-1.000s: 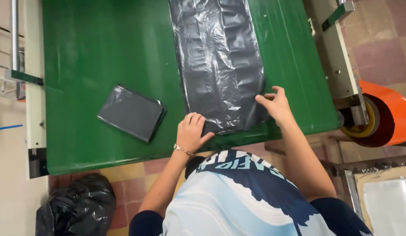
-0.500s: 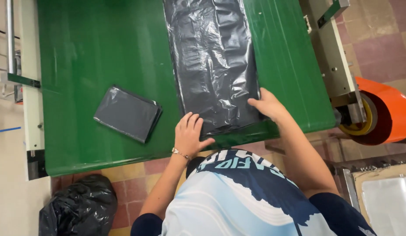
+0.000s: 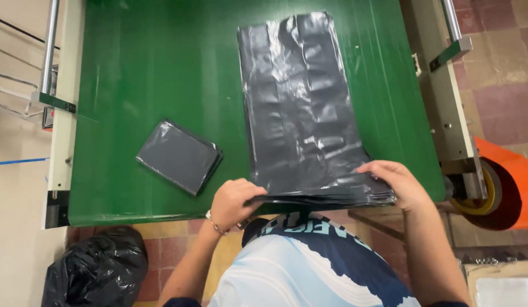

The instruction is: Folding black plastic bags and inserting them into clear plastic sleeves before placing them in a crate.

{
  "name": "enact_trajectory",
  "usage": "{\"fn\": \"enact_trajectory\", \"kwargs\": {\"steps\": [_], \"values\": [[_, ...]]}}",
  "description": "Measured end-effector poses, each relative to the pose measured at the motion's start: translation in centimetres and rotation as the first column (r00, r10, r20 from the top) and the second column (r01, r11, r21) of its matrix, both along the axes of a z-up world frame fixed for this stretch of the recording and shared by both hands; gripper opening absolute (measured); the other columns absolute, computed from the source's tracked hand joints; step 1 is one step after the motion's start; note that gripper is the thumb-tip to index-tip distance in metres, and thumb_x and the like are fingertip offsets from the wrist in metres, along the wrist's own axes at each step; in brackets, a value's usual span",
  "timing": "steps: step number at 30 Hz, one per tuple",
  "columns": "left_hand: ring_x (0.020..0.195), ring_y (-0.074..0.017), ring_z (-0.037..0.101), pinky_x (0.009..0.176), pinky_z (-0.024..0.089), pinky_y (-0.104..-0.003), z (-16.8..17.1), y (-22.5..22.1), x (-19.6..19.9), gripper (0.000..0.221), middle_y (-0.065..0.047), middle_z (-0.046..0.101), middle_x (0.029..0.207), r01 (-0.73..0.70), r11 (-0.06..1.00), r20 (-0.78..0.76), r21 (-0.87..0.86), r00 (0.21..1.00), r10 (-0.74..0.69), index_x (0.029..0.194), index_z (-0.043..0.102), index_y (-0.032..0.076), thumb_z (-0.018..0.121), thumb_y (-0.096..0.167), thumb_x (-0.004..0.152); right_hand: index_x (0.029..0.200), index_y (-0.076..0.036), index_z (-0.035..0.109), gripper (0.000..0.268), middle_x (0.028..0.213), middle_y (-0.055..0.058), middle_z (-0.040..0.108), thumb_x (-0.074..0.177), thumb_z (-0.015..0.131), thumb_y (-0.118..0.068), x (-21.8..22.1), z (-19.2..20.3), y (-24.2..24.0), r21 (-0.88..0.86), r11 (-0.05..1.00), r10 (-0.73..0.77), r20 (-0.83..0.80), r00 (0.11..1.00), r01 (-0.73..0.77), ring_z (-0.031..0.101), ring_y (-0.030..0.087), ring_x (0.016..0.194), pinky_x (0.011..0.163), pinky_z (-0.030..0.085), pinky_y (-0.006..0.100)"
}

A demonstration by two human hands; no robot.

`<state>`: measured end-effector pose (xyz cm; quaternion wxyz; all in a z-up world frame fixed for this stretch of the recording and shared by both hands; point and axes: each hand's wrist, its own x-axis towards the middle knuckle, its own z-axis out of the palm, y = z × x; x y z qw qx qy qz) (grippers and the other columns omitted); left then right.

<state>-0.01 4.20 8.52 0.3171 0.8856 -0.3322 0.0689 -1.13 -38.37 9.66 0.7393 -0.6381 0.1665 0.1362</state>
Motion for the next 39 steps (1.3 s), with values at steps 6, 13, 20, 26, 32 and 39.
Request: {"fn": "enact_trajectory", "kwargs": {"steps": [6, 13, 20, 26, 32, 39], "values": [[0.094, -0.0212, 0.075, 0.088, 0.056, -0.032, 0.0, -2.1, 14.4, 0.019, -0.004, 0.078, 0.092, -0.352, 0.831, -0.284, -0.432, 0.927, 0.245, 0.092, 0.08, 0.018, 0.09, 0.012, 0.077, 0.138, 0.005, 0.056, 0.101, 0.114, 0.032, 0.072, 0.094, 0.04, -0.085, 12.0, -0.5, -2.2, 0.494, 0.836, 0.228, 0.082, 0.97, -0.238, 0.078, 0.039, 0.086, 0.062, 0.065, 0.055], [0.111, -0.0328, 0.07, 0.095, 0.057, -0.043, -8.0, -3.8, 26.8, 0.042, -0.015, 0.074, 0.118, -0.53, 0.847, -0.343, -0.046, 0.804, 0.485, 0.119, 0.075, 0.009, 0.075, 0.04, 0.091, 0.138, -0.009, 0.052, 0.083, 0.077, 0.019, 0.07, 0.096, 0.06, -0.08, 29.3, -15.7, -2.1, -0.182, 0.982, 0.035, -0.111, 0.993, -0.055, 0.07, 0.031, 0.054, 0.047, 0.061, 0.049], [0.127, -0.041, 0.059, 0.111, 0.046, -0.05, -10.3, -3.2, 26.9, 0.044, -0.028, 0.066, 0.13, -0.554, 0.82, -0.509, -0.143, 0.752, 0.419, 0.131, 0.065, -0.003, 0.057, 0.03, 0.102, 0.119, -0.007, 0.065, 0.075, 0.117, 0.016, 0.058, 0.077, 0.082, -0.066, 39.4, -12.5, 3.5, -0.954, 0.283, 0.143, 0.139, 0.98, 0.094, 0.063, 0.044, 0.111, 0.089, 0.057, 0.057], [0.123, -0.0371, 0.063, 0.104, 0.05, -0.047, -11.0, -2.7, 26.9, 0.034, -0.021, 0.071, 0.122, -0.64, 0.749, -0.563, -0.17, 0.687, 0.459, 0.126, 0.07, 0.007, 0.056, 0.026, 0.101, 0.125, 0.004, 0.043, 0.097, 0.123, 0.025, 0.053, 0.059, 0.1, -0.037, 45.5, -12.5, 5.8, -0.927, 0.372, -0.029, -0.058, 0.998, -0.043, 0.062, 0.052, 0.114, 0.097, 0.053, 0.058], [0.116, -0.0331, 0.067, 0.097, 0.054, -0.045, -10.7, -2.7, 26.6, 0.029, -0.015, 0.075, 0.112, -0.651, 0.738, -0.593, -0.176, 0.668, 0.449, 0.121, 0.072, 0.016, 0.06, 0.03, 0.099, 0.115, 0.006, 0.07, 0.067, 0.119, 0.027, 0.071, 0.06, 0.093, -0.024, 46.8, -10.2, 5.3, -0.818, 0.558, 0.004, -0.163, 0.987, -0.138, 0.066, 0.046, 0.117, 0.093, 0.053, 0.056], [0.108, -0.036, 0.07, 0.093, 0.055, -0.047, -11.3, -2.5, 27.2, 0.026, -0.015, 0.076, 0.108, -0.643, 0.744, -0.522, -0.179, 0.704, 0.483, 0.113, 0.073, 0.013, 0.06, 0.03, 0.098, 0.116, 0.003, 0.07, 0.066, 0.107, 0.025, 0.073, 0.06, 0.098, -0.018, 49.2, -9.1, 7.0, -0.472, 0.835, -0.27, 0.095, 0.958, 0.282, 0.07, 0.044, 0.107, 0.081, 0.058, 0.054]]}}
